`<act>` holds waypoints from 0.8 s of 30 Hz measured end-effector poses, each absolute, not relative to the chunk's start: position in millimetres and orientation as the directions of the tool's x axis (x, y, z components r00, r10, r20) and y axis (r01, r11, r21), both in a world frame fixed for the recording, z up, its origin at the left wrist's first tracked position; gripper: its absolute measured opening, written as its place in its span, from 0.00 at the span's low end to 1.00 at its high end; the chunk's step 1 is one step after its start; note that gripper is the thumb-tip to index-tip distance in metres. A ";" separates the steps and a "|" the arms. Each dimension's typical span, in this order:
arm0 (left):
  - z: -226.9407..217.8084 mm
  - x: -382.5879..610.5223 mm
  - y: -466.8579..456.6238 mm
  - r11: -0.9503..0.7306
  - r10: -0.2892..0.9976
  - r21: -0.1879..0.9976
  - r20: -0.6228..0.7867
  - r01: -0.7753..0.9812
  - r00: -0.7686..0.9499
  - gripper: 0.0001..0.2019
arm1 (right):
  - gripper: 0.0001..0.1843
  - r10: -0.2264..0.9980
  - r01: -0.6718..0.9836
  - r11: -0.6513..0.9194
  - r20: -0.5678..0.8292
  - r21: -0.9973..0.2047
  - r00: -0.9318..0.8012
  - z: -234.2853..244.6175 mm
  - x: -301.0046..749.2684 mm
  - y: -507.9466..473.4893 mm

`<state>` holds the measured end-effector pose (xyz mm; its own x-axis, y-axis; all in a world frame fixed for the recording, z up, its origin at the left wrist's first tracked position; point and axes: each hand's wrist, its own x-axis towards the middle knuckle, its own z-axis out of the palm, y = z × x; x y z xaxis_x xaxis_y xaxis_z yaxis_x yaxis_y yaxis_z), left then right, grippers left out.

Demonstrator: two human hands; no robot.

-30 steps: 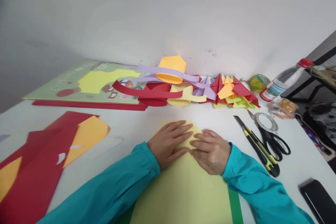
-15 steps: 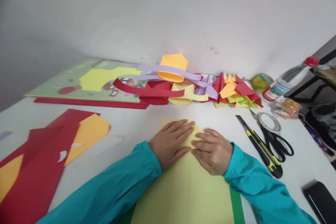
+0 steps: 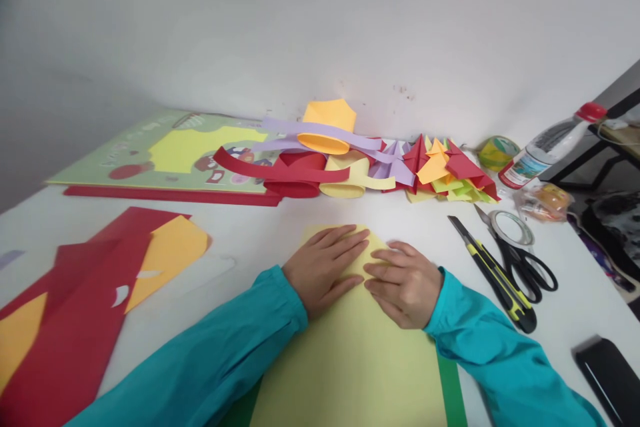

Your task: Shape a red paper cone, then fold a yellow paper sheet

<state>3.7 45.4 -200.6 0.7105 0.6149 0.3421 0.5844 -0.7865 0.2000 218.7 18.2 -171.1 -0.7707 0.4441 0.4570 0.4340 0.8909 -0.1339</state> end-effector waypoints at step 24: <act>-158.8 -23.7 68.6 -0.135 0.984 0.800 0.038 0.585 0.176 0.21 | 0.09 0.434 0.440 0.893 0.455 -0.100 -0.778 -175.1 220.1 18.4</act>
